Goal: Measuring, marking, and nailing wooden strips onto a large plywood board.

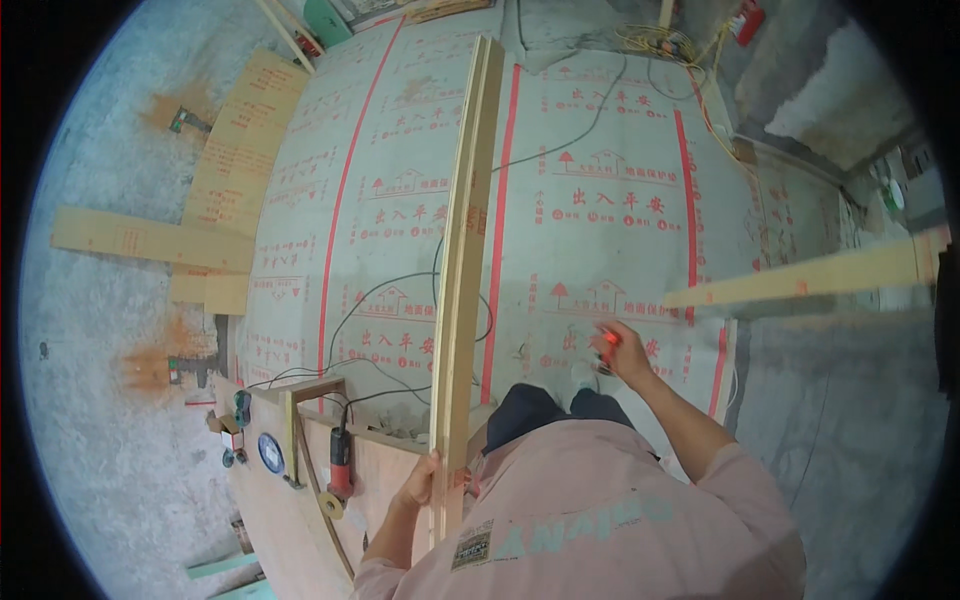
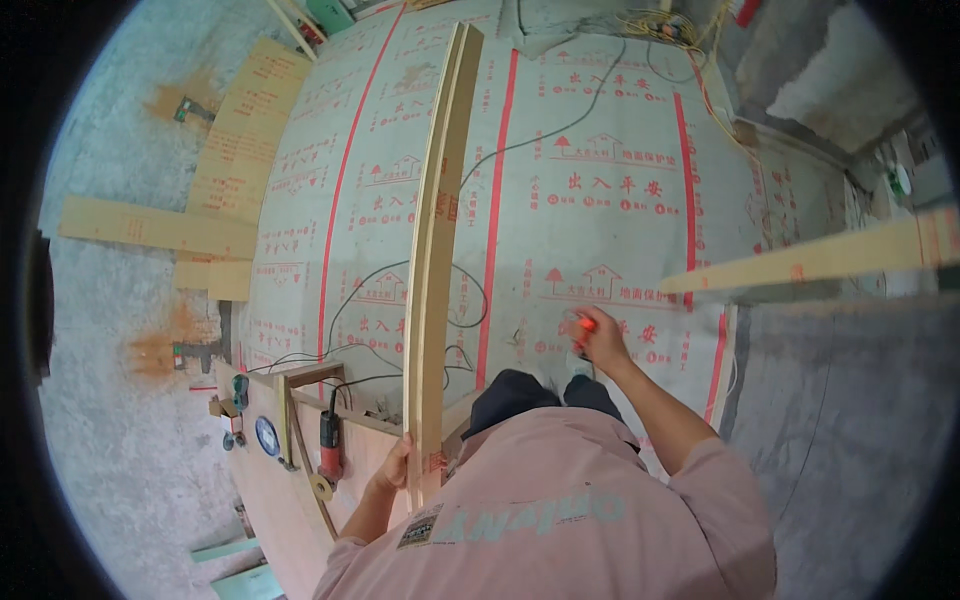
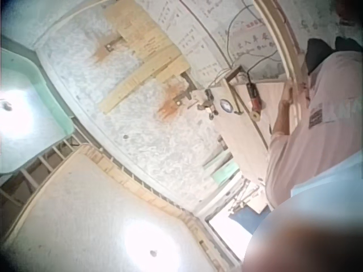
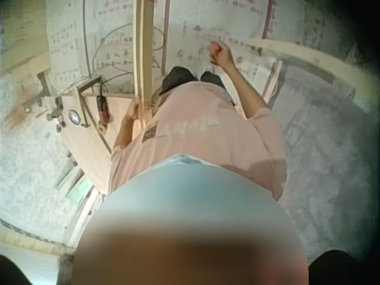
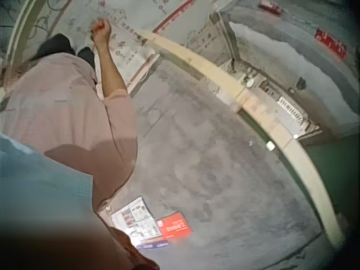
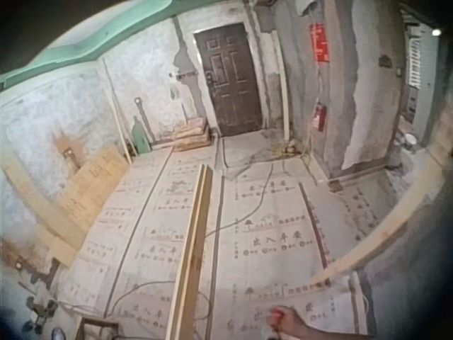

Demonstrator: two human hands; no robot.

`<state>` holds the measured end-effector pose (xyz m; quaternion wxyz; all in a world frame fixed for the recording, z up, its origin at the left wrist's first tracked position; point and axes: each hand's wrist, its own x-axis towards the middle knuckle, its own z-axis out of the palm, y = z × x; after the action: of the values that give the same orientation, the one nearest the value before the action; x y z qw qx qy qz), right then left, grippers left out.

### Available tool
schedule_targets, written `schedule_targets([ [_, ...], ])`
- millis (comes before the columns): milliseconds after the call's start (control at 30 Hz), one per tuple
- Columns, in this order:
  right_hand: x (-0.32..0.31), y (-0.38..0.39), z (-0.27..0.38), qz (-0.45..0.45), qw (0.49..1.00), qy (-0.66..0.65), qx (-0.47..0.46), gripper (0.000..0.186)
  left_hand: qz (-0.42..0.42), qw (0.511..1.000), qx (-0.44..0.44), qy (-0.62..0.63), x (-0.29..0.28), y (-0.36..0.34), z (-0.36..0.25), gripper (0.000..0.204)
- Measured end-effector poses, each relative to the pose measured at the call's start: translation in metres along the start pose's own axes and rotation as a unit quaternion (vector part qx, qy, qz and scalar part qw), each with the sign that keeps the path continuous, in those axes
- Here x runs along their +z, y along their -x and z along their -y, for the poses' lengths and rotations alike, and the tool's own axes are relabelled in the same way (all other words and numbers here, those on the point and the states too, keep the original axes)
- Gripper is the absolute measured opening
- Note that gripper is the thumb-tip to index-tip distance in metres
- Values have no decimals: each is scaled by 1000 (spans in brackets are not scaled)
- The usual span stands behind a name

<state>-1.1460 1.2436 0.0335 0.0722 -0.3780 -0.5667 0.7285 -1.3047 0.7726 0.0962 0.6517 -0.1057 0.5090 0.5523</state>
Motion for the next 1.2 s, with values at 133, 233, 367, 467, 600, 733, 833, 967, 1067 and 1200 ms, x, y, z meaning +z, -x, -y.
schedule_targets([
  [133, 83, -146, 133, 202, 975, 8, -89, 39, 42, 999, 17, 18, 30, -33, -88, 92],
  [233, 143, -229, 202, 264, 964, 4, -43, 46, 50, 997, 45, 23, 21, -63, -133, 95],
  [367, 213, -324, 242, 321, 946, 41, -33, 50, 34, 997, 61, 25, -7, -95, -175, 83],
  [467, 262, -369, 284, 376, 926, 24, 0, 49, 1, 995, 88, 41, -20, -112, -208, 76],
  [600, 346, -432, 361, 442, 897, 10, 0, 48, -45, 987, 140, 58, -35, -126, -266, 78],
  [733, 435, -529, 390, 468, 882, 50, 11, 41, -58, 978, 175, 99, -50, -150, -357, 80],
  [833, 504, -601, 404, 512, 855, 50, 61, 39, -117, 979, 148, 77, -57, -149, -435, 84],
  [967, 602, -700, 450, 644, 761, -44, 64, 41, -110, 938, 238, 226, -83, -155, -501, 83],
  [1067, 682, -738, 472, 625, 777, -21, 73, 42, -188, 946, 168, 203, -95, -204, -466, 70],
  [1200, 767, -793, 466, 629, 770, 45, 97, 44, -64, 908, 319, 264, -122, -277, -441, 31],
])
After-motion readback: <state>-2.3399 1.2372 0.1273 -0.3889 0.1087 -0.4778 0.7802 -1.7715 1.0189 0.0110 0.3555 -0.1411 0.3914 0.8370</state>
